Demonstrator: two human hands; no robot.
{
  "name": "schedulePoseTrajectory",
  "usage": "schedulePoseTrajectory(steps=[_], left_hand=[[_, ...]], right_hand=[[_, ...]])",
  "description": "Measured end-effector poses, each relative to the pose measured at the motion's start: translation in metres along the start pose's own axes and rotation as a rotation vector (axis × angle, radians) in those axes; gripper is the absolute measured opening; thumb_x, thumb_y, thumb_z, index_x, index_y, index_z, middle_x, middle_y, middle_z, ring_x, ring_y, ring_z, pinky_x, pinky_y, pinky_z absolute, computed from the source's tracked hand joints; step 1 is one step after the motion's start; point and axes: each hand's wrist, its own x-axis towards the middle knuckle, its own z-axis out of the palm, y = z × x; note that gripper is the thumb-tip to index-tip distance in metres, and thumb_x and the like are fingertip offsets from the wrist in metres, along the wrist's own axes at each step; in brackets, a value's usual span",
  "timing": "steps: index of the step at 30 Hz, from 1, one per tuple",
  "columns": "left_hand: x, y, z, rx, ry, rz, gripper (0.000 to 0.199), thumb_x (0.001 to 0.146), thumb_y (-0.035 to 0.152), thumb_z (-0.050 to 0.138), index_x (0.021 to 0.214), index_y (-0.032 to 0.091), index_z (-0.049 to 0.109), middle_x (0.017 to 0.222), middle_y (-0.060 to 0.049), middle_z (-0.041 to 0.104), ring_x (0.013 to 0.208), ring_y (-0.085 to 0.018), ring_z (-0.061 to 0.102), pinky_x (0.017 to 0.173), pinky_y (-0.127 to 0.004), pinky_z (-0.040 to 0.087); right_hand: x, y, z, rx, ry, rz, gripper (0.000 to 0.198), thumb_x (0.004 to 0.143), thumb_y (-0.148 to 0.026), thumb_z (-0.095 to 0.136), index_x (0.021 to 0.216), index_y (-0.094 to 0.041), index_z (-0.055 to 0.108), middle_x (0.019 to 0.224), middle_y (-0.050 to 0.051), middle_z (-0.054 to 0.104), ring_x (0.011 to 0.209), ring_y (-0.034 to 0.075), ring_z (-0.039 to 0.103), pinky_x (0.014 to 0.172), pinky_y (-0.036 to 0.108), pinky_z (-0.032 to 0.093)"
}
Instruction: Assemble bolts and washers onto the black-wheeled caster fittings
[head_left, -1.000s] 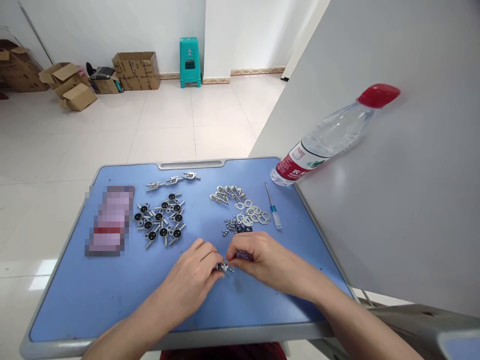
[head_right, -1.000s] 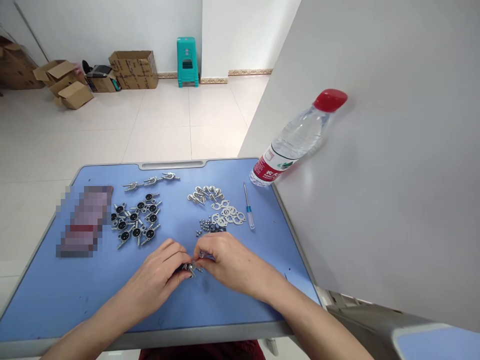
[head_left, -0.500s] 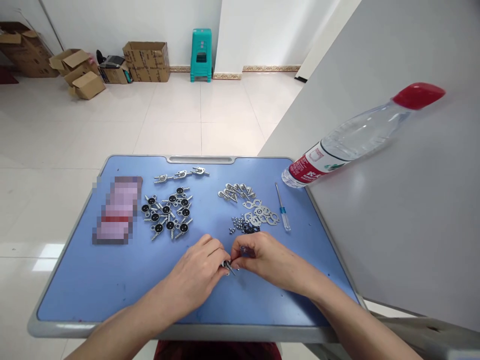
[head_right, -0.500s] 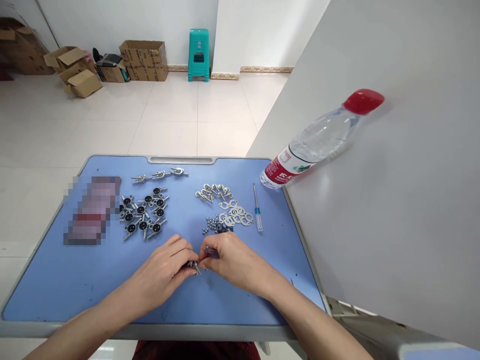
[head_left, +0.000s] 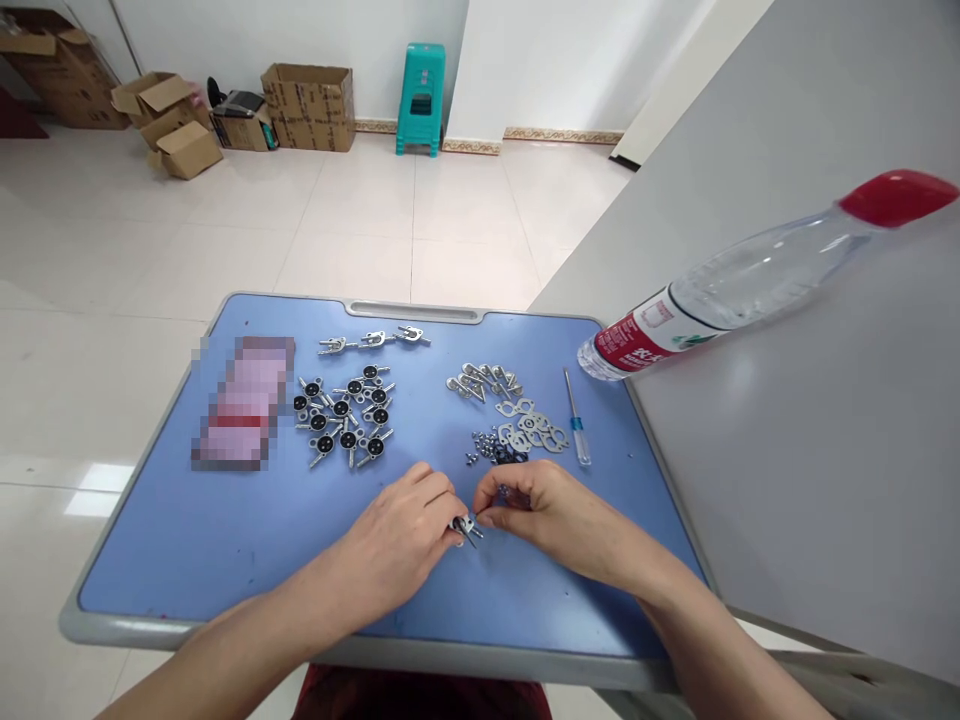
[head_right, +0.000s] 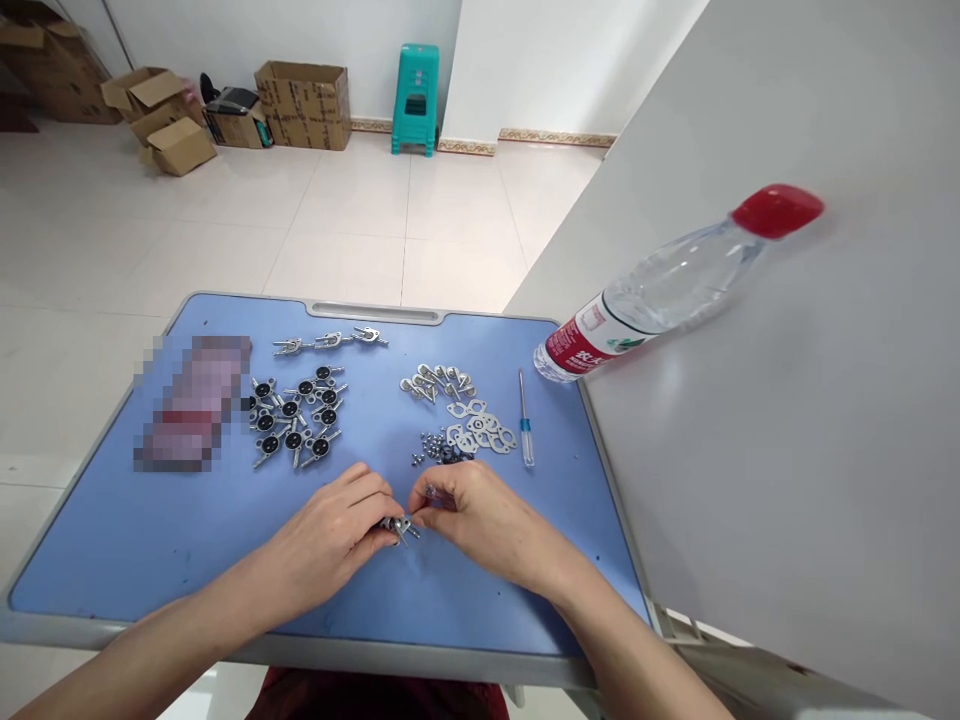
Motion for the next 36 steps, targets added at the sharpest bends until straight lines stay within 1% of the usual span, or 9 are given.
schedulePoseTrajectory(steps=[5,9,14,20,24,28,32,34,36], left_hand=[[0.0,0.0,0.0,0.012,0.007,0.017,0.005,0.088,0.009,0.062,0.087,0.014,0.06,0.086,-0.003,0.06,0.081,-0.018,0.049,0.068,-0.03,0.045],[0.0,0.0,0.0,0.007,0.007,0.017,0.005,0.088,0.009,0.062,0.087,0.013,0.061,0.086,-0.003,0.06,0.082,-0.019,0.049,0.069,-0.03,0.045],[0.0,-0.002,0.003,0.002,0.012,0.019,0.005,0.088,0.009,0.062,0.087,0.013,0.061,0.086,-0.003,0.06,0.082,-0.019,0.049,0.069,-0.03,0.044],[0.0,-0.002,0.002,0.005,-0.007,0.018,0.005,0.09,0.01,0.06,0.086,0.014,0.061,0.085,-0.003,0.06,0.081,-0.019,0.048,0.069,-0.03,0.044],[0.0,-0.001,0.002,0.008,0.0,0.023,0.005,0.088,0.009,0.061,0.086,0.014,0.061,0.085,-0.003,0.06,0.08,-0.019,0.048,0.068,-0.03,0.044],[0.0,-0.001,0.001,0.015,0.007,0.018,0.005,0.087,0.008,0.063,0.085,0.013,0.061,0.085,-0.003,0.059,0.08,-0.019,0.048,0.066,-0.03,0.044],[0.001,0.0,0.0,0.001,0.004,0.015,0.007,0.086,0.007,0.064,0.085,0.013,0.06,0.085,-0.003,0.06,0.08,-0.019,0.049,0.067,-0.03,0.044],[0.0,0.0,0.0,-0.012,0.012,0.02,0.008,0.085,0.006,0.064,0.088,0.013,0.06,0.086,-0.003,0.061,0.081,-0.019,0.049,0.068,-0.03,0.045],[0.0,-0.001,0.0,-0.027,0.018,0.021,0.009,0.085,0.007,0.065,0.09,0.013,0.06,0.087,-0.004,0.061,0.082,-0.019,0.049,0.069,-0.03,0.045]], right_hand=[[0.001,0.001,0.004,-0.006,-0.025,-0.014,0.015,0.083,-0.018,0.052,0.076,-0.018,0.066,0.065,-0.004,0.055,0.06,0.01,0.043,0.058,0.022,0.034],[0.001,0.003,0.006,-0.009,-0.028,-0.011,0.016,0.082,-0.018,0.052,0.076,-0.018,0.067,0.065,-0.004,0.054,0.06,0.011,0.042,0.058,0.023,0.034],[0.003,0.004,0.006,0.046,-0.054,0.02,0.016,0.081,-0.019,0.053,0.074,-0.018,0.067,0.061,-0.004,0.051,0.058,0.01,0.04,0.056,0.022,0.032],[0.008,0.009,0.005,0.099,-0.08,0.024,0.015,0.077,-0.014,0.051,0.072,-0.017,0.065,0.062,-0.004,0.056,0.057,0.01,0.041,0.056,0.022,0.032],[0.008,0.006,0.005,0.101,-0.079,0.055,0.012,0.079,-0.02,0.056,0.07,-0.017,0.063,0.061,-0.004,0.055,0.057,0.01,0.042,0.055,0.022,0.033],[0.006,-0.001,0.007,0.038,-0.043,0.07,0.009,0.079,-0.022,0.059,0.072,-0.017,0.062,0.061,-0.005,0.051,0.058,0.01,0.042,0.053,0.022,0.032],[0.002,-0.003,0.004,-0.008,0.001,0.031,0.01,0.082,-0.027,0.06,0.075,-0.018,0.06,0.064,-0.004,0.052,0.06,0.011,0.043,0.054,0.023,0.032],[-0.002,-0.002,-0.002,0.002,0.046,-0.007,0.014,0.086,-0.032,0.057,0.081,-0.019,0.06,0.066,-0.004,0.051,0.06,0.012,0.043,0.055,0.024,0.033],[-0.008,0.0,-0.012,0.051,0.107,-0.066,0.018,0.092,-0.035,0.049,0.091,-0.02,0.06,0.075,-0.001,0.055,0.066,0.013,0.047,0.059,0.025,0.037]])
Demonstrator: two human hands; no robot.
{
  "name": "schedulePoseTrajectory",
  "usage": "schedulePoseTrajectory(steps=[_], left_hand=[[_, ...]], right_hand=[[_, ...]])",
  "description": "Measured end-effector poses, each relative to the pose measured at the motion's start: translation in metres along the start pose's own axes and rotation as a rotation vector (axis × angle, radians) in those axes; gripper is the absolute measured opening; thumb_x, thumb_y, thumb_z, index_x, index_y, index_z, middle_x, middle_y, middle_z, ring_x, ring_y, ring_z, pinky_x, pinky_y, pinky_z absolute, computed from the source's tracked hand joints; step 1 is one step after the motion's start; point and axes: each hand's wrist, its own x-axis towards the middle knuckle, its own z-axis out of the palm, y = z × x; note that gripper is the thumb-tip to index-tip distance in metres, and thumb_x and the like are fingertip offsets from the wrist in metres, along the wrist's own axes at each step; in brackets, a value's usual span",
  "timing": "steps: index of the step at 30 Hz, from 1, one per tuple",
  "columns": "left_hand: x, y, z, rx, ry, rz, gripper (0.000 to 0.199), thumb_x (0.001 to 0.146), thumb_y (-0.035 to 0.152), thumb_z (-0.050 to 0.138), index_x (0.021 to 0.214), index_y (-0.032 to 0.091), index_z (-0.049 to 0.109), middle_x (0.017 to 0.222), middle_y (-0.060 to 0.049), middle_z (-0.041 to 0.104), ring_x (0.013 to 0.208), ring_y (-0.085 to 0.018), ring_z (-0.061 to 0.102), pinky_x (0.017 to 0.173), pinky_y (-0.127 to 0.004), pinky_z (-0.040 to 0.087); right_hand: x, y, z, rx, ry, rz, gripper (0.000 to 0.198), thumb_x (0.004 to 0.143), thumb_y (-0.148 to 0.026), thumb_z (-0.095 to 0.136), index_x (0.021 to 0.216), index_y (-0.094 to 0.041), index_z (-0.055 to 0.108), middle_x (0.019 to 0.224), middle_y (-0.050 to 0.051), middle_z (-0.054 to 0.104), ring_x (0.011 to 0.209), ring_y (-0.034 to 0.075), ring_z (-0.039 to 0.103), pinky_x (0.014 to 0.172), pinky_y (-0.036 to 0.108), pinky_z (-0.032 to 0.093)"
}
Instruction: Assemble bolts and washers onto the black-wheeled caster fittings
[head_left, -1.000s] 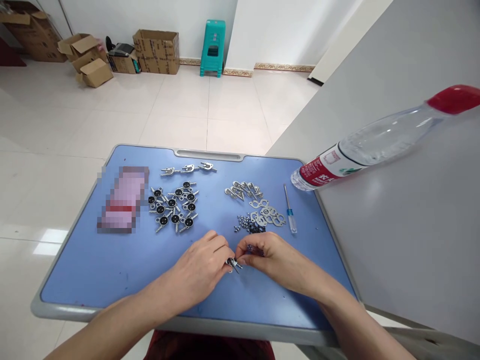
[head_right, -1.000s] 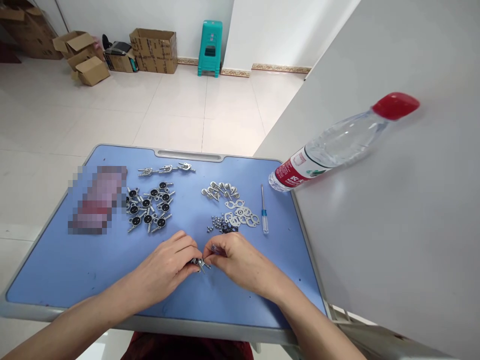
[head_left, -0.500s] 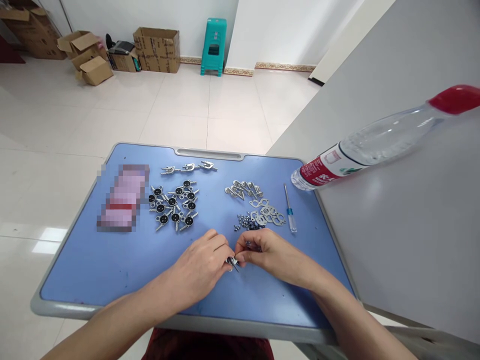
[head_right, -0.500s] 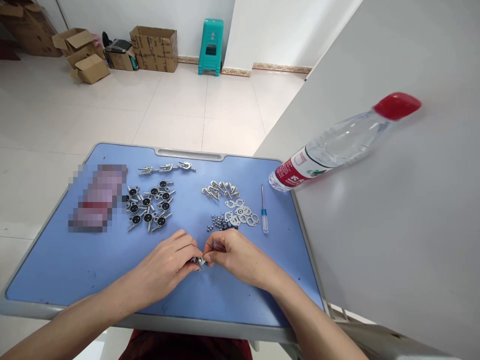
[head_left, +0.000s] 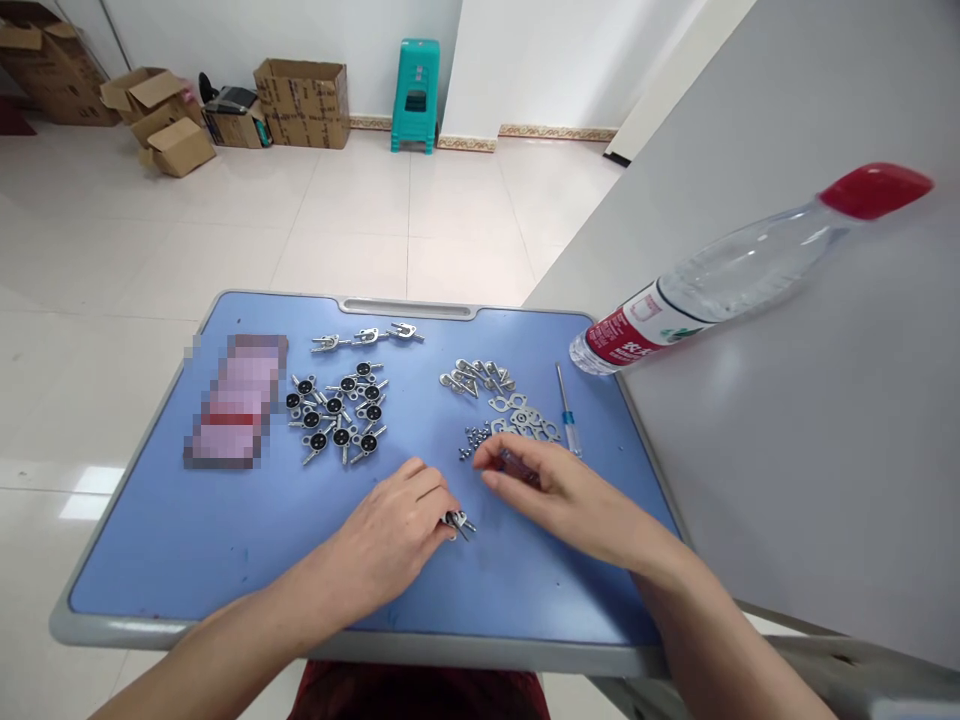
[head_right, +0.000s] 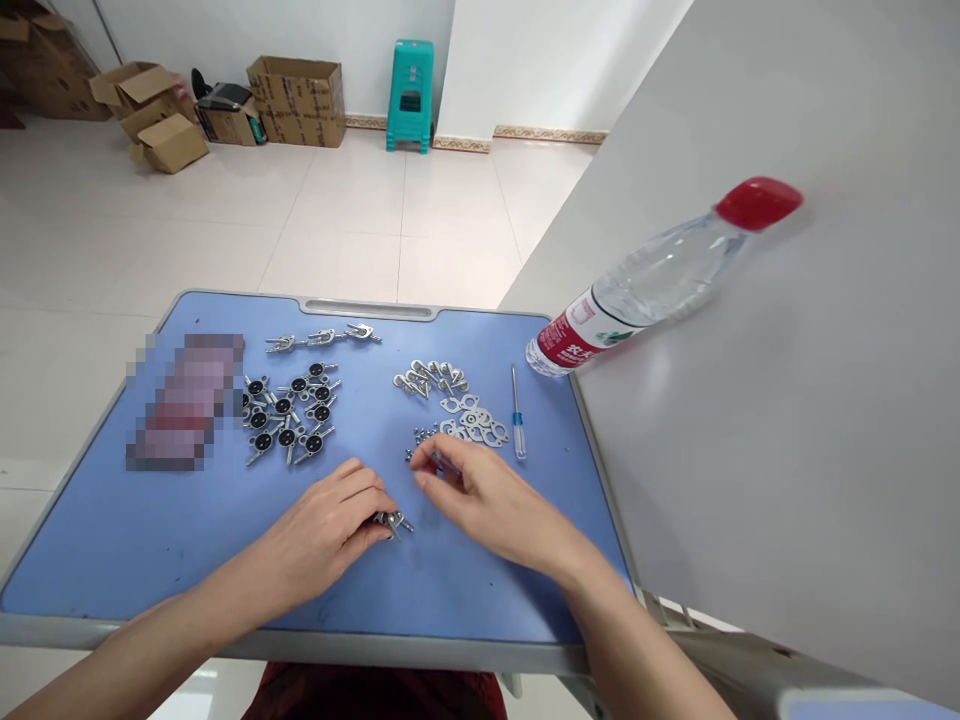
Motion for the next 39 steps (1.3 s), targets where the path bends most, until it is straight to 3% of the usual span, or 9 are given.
schedulePoseTrajectory(steps=[2,8,13,17,21,30,39], left_hand=[[0.0,-0.001,0.0,-0.015,-0.003,-0.007,0.01,0.085,0.007,0.065,0.092,0.013,0.06,0.087,-0.004,0.06,0.082,-0.019,0.049,0.069,-0.03,0.045],[0.001,-0.002,-0.001,-0.032,-0.021,-0.018,0.009,0.089,0.008,0.06,0.095,0.015,0.058,0.089,-0.003,0.058,0.083,-0.019,0.049,0.07,-0.031,0.044],[0.0,-0.001,-0.003,-0.024,-0.044,-0.043,0.009,0.09,0.01,0.059,0.097,0.017,0.058,0.092,-0.003,0.059,0.086,-0.019,0.049,0.072,-0.031,0.045],[0.001,0.0,-0.003,-0.014,-0.043,-0.046,0.008,0.09,0.011,0.06,0.093,0.017,0.058,0.091,-0.003,0.059,0.087,-0.019,0.05,0.073,-0.031,0.045],[0.001,0.0,-0.003,0.002,-0.04,-0.045,0.007,0.089,0.011,0.061,0.091,0.017,0.058,0.092,-0.003,0.06,0.087,-0.019,0.051,0.072,-0.03,0.045],[0.0,0.002,-0.003,0.022,-0.039,-0.052,0.004,0.09,0.013,0.06,0.09,0.016,0.058,0.089,-0.003,0.059,0.085,-0.019,0.051,0.071,-0.03,0.046],[0.0,0.002,-0.003,0.002,-0.043,-0.074,0.005,0.089,0.013,0.061,0.092,0.016,0.058,0.09,-0.003,0.059,0.086,-0.018,0.051,0.072,-0.03,0.046]], right_hand=[[-0.005,0.0,-0.01,0.092,0.023,-0.06,0.024,0.096,-0.037,0.042,0.1,-0.02,0.059,0.087,0.002,0.057,0.077,0.015,0.051,0.068,0.027,0.041],[-0.009,-0.003,-0.014,0.295,-0.028,-0.105,0.031,0.097,-0.04,0.043,0.086,-0.017,0.06,0.074,0.001,0.055,0.067,0.013,0.051,0.065,0.026,0.041],[-0.003,-0.003,0.001,0.122,-0.061,-0.072,0.021,0.091,-0.029,0.051,0.075,-0.018,0.059,0.065,-0.004,0.048,0.06,0.01,0.04,0.056,0.022,0.032],[0.002,-0.002,0.008,0.069,-0.086,-0.076,0.009,0.084,-0.018,0.056,0.077,-0.018,0.063,0.071,-0.004,0.057,0.063,0.01,0.045,0.06,0.022,0.036],[0.003,-0.002,0.009,0.007,-0.069,-0.097,0.012,0.079,-0.011,0.057,0.08,-0.018,0.066,0.077,-0.003,0.063,0.068,0.011,0.052,0.065,0.023,0.038],[0.001,-0.006,0.017,-0.238,0.004,-0.151,0.012,0.082,-0.01,0.059,0.076,-0.018,0.066,0.076,0.0,0.065,0.066,0.013,0.055,0.062,0.024,0.038],[-0.004,-0.006,0.011,-0.331,0.056,-0.288,0.018,0.086,-0.008,0.053,0.08,-0.019,0.065,0.081,0.002,0.065,0.067,0.013,0.057,0.062,0.024,0.042]])
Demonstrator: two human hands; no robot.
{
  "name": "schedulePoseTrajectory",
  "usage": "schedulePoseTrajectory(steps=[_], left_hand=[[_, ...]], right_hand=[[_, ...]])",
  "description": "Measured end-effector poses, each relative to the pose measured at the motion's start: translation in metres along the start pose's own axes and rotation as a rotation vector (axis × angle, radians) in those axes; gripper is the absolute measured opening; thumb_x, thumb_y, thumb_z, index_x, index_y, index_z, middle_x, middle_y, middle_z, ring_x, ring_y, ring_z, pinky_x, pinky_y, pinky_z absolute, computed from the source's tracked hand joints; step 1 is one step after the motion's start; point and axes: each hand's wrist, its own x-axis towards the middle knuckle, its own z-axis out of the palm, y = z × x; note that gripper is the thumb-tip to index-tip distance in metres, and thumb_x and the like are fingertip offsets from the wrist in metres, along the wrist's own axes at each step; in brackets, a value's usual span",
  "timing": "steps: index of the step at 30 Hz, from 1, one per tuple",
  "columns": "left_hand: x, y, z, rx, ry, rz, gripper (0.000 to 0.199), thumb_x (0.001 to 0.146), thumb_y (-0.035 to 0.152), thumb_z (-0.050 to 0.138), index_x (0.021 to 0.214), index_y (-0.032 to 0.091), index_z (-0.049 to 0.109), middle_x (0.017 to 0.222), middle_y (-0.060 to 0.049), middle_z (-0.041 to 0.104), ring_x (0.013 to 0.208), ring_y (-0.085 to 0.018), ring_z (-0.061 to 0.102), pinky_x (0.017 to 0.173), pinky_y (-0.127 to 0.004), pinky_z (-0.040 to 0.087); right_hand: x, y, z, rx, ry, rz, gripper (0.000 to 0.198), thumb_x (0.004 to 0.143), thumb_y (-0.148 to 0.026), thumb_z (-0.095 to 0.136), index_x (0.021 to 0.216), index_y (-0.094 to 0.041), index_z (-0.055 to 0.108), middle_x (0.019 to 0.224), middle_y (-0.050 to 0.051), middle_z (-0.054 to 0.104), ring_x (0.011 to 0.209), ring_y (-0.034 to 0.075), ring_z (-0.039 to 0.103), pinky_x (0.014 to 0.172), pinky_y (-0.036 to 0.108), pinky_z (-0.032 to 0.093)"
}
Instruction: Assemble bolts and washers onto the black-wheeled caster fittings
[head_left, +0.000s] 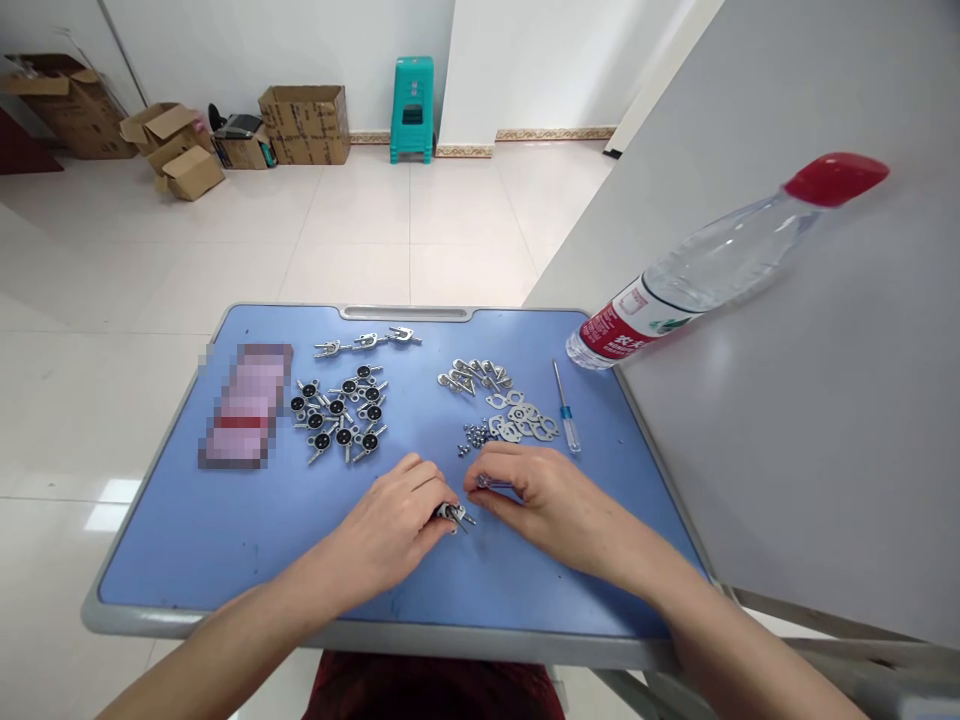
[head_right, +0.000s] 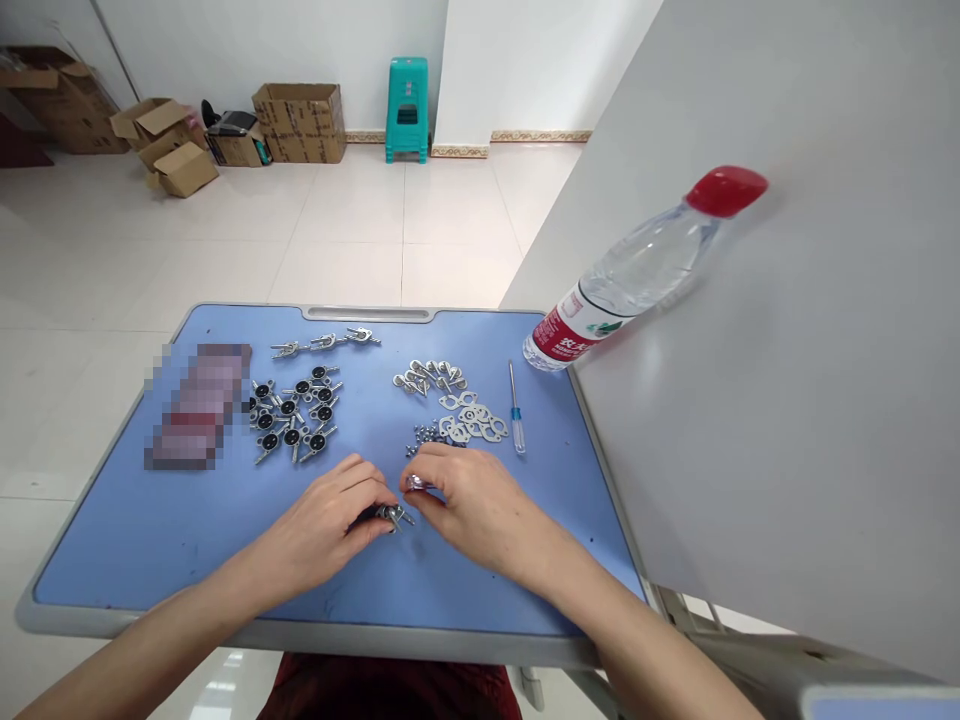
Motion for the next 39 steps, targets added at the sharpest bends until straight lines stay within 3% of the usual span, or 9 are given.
schedulePoseTrajectory(steps=[4,8,14,22,30,39], left_hand=[[0.0,0.001,0.0,0.004,0.002,-0.004,0.006,0.088,0.012,0.062,0.088,0.015,0.058,0.087,-0.002,0.058,0.084,-0.019,0.051,0.071,-0.03,0.045],[0.001,0.0,0.001,0.009,0.012,0.006,0.007,0.089,0.011,0.061,0.086,0.016,0.056,0.086,-0.002,0.057,0.083,-0.018,0.05,0.071,-0.03,0.045],[0.001,0.0,0.001,0.0,-0.002,-0.005,0.007,0.088,0.012,0.063,0.087,0.015,0.056,0.087,-0.002,0.058,0.084,-0.018,0.05,0.072,-0.029,0.045],[0.0,0.002,-0.001,-0.007,-0.008,-0.015,0.005,0.091,0.013,0.059,0.088,0.016,0.056,0.088,-0.002,0.058,0.085,-0.018,0.05,0.073,-0.03,0.045],[0.0,0.0,0.001,-0.007,-0.006,0.004,0.004,0.09,0.013,0.059,0.093,0.016,0.058,0.09,-0.003,0.059,0.086,-0.019,0.051,0.074,-0.031,0.046],[0.0,0.001,0.0,0.002,-0.019,0.002,0.003,0.091,0.013,0.058,0.093,0.015,0.059,0.09,-0.004,0.06,0.086,-0.019,0.051,0.073,-0.031,0.047]], right_hand=[[-0.005,0.011,0.009,-0.063,-0.015,-0.108,0.018,0.091,-0.012,0.05,0.086,-0.019,0.065,0.082,0.003,0.065,0.06,0.011,0.055,0.056,0.023,0.04],[-0.009,0.024,0.021,-0.034,0.026,-0.232,0.023,0.093,-0.011,0.042,0.092,-0.018,0.065,0.087,0.006,0.065,0.067,0.012,0.059,0.058,0.022,0.043],[-0.007,0.029,0.024,0.004,0.026,-0.276,0.022,0.093,-0.011,0.043,0.09,-0.019,0.064,0.089,0.005,0.065,0.068,0.012,0.059,0.059,0.023,0.043],[-0.008,0.03,0.024,-0.119,0.024,-0.327,0.024,0.093,-0.01,0.04,0.091,-0.019,0.062,0.085,0.005,0.064,0.06,0.012,0.055,0.051,0.024,0.035],[-0.008,0.025,0.025,0.141,0.02,-0.125,0.018,0.092,-0.014,0.046,0.088,-0.018,0.063,0.082,0.004,0.066,0.068,0.013,0.057,0.06,0.024,0.043],[-0.007,0.022,0.019,0.181,-0.012,-0.027,0.014,0.09,-0.017,0.05,0.086,-0.019,0.064,0.078,0.001,0.063,0.064,0.012,0.052,0.059,0.024,0.04]])
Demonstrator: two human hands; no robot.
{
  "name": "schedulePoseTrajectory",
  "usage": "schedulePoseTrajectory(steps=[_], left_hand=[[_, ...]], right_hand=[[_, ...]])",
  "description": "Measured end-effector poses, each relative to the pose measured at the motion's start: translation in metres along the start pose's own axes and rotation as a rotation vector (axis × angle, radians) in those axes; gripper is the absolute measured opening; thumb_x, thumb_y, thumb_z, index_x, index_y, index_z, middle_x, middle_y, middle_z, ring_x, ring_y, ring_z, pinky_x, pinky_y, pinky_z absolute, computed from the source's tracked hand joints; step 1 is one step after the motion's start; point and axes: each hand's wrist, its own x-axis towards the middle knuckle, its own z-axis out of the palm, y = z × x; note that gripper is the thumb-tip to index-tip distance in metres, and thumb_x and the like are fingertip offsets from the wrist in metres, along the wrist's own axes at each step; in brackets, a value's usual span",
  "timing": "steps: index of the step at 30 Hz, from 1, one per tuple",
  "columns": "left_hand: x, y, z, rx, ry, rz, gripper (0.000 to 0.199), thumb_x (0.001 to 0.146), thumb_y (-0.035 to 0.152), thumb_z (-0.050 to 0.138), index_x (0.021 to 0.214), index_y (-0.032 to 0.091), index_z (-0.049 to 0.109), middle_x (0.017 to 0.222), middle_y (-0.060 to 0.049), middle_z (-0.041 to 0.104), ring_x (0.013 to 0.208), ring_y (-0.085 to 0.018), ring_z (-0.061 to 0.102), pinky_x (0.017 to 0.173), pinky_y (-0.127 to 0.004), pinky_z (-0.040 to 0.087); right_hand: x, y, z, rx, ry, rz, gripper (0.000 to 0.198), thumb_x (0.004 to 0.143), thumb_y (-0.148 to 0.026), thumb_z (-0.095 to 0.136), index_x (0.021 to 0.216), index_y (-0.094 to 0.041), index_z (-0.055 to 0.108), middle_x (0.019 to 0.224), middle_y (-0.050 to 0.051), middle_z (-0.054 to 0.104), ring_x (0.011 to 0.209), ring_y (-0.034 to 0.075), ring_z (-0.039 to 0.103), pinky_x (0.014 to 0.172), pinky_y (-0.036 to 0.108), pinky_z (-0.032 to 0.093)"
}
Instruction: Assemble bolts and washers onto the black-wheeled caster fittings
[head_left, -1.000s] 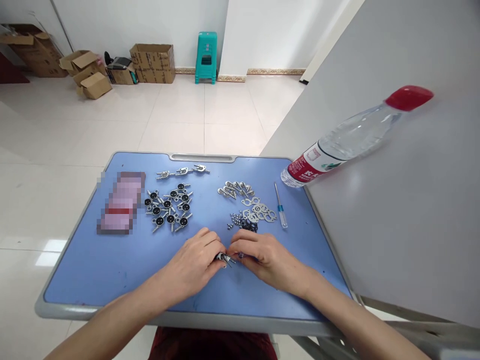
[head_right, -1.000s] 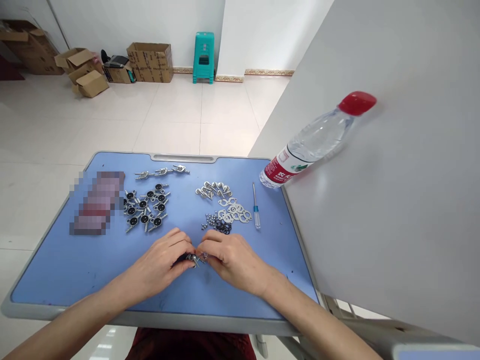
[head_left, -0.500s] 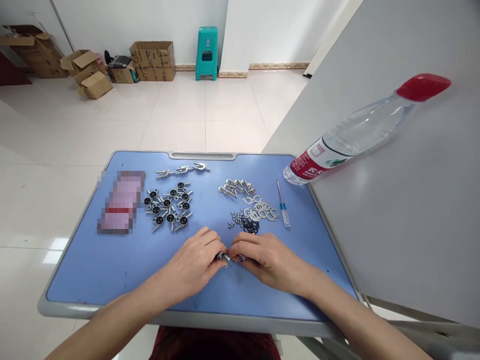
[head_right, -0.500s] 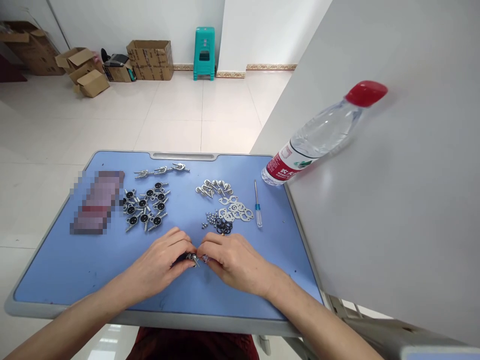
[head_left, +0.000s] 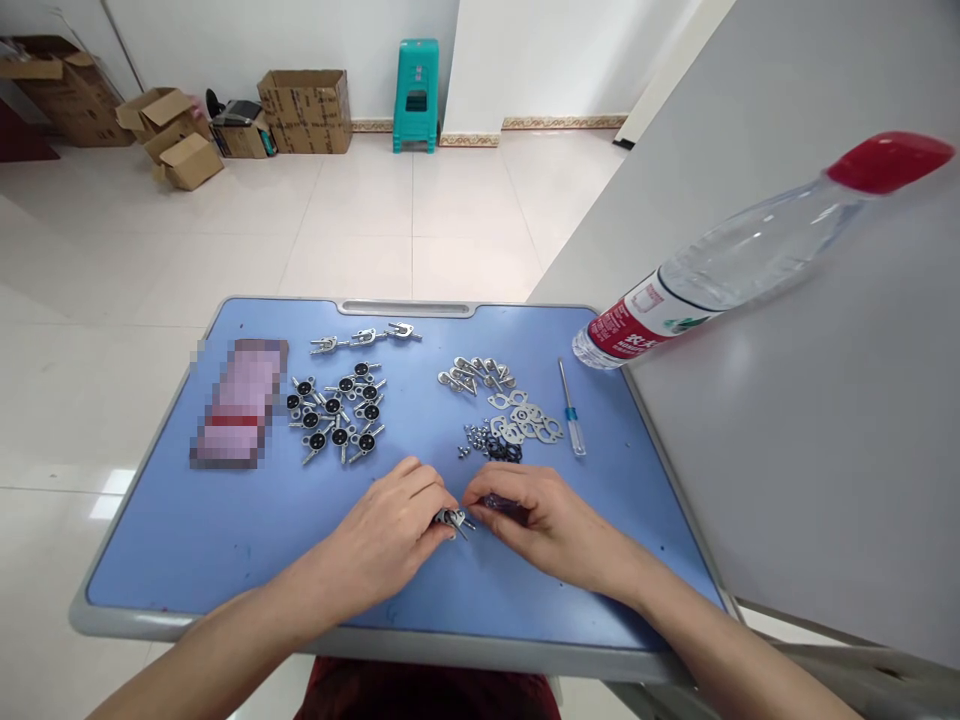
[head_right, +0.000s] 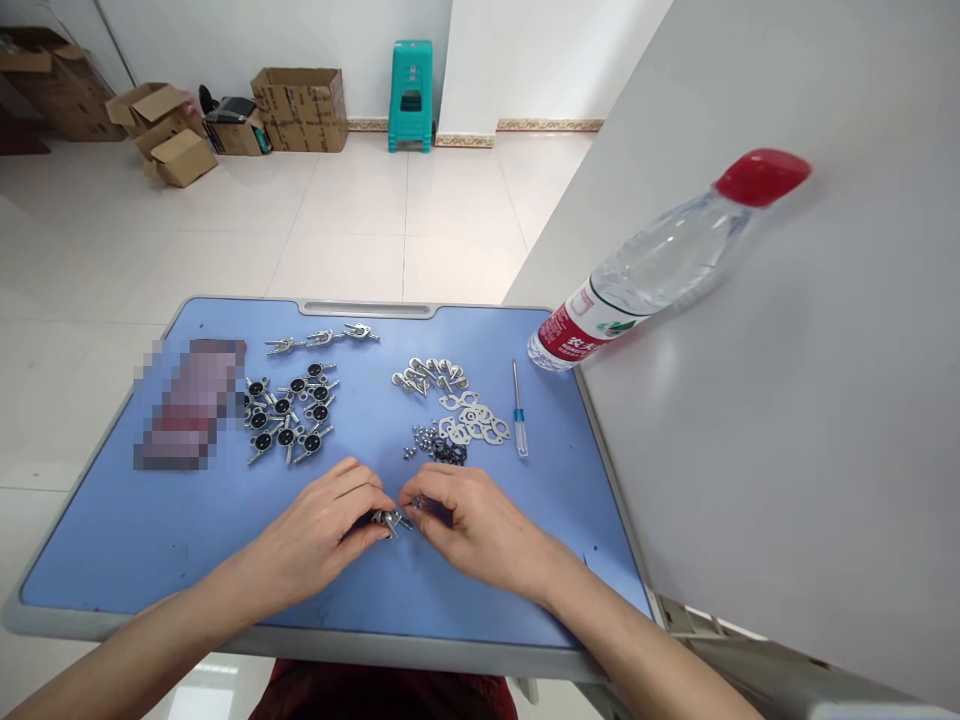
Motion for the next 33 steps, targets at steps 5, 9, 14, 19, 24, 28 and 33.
schedulePoseTrajectory(steps=[5,9,14,19,24,28,33], left_hand=[[0.0005,0.0005,-0.0005,-0.001,-0.009,-0.009,0.004,0.09,0.011,0.06,0.091,0.015,0.058,0.089,-0.004,0.059,0.085,-0.019,0.05,0.072,-0.031,0.046],[0.0002,0.0008,-0.001,-0.008,-0.011,-0.014,0.005,0.089,0.011,0.06,0.09,0.015,0.058,0.088,-0.004,0.059,0.085,-0.019,0.05,0.072,-0.031,0.046],[-0.0014,0.0002,-0.0003,-0.028,-0.006,-0.017,0.008,0.088,0.009,0.061,0.092,0.015,0.058,0.09,-0.003,0.059,0.087,-0.02,0.05,0.073,-0.031,0.045],[-0.0019,-0.0007,0.0013,-0.025,-0.008,-0.012,0.006,0.089,0.011,0.061,0.093,0.015,0.058,0.09,-0.003,0.059,0.088,-0.019,0.05,0.074,-0.031,0.045],[-0.0007,-0.0001,0.0008,-0.039,0.001,-0.002,0.008,0.089,0.009,0.061,0.093,0.015,0.058,0.089,-0.002,0.06,0.087,-0.019,0.05,0.074,-0.031,0.045],[-0.0009,0.0007,0.0001,-0.039,0.001,0.003,0.008,0.088,0.009,0.062,0.093,0.014,0.058,0.09,-0.003,0.06,0.086,-0.019,0.05,0.073,-0.031,0.045],[-0.0014,0.0006,0.0,-0.041,-0.005,-0.008,0.007,0.089,0.009,0.061,0.093,0.014,0.058,0.09,-0.003,0.06,0.087,-0.019,0.05,0.074,-0.031,0.045]], right_hand=[[0.002,-0.0015,0.0039,0.044,0.025,0.008,0.014,0.092,-0.023,0.053,0.083,-0.019,0.063,0.075,0.001,0.06,0.065,0.012,0.051,0.058,0.024,0.038],[0.0023,-0.0003,0.0093,0.057,0.052,0.013,0.012,0.09,-0.022,0.056,0.081,-0.019,0.063,0.073,0.0,0.058,0.066,0.013,0.052,0.058,0.024,0.038],[0.0003,0.0,0.0082,0.052,0.022,-0.007,0.015,0.09,-0.016,0.05,0.084,-0.019,0.063,0.078,0.001,0.062,0.067,0.012,0.054,0.058,0.023,0.039],[0.0004,-0.0019,0.005,0.056,0.011,0.012,0.014,0.087,-0.01,0.052,0.084,-0.019,0.063,0.079,0.001,0.063,0.068,0.012,0.055,0.059,0.023,0.04],[0.0001,-0.0026,0.0052,0.071,0.013,0.024,0.014,0.086,-0.009,0.053,0.083,-0.019,0.062,0.078,0.0,0.063,0.068,0.012,0.055,0.059,0.022,0.04],[-0.0005,-0.0013,0.0077,0.069,0.03,0.013,0.015,0.085,-0.008,0.053,0.083,-0.019,0.063,0.078,0.0,0.063,0.067,0.011,0.055,0.059,0.021,0.04],[-0.0016,-0.0028,0.0096,0.036,0.057,-0.003,0.017,0.085,-0.006,0.052,0.081,-0.019,0.061,0.075,0.0,0.062,0.066,0.011,0.055,0.058,0.021,0.041]])
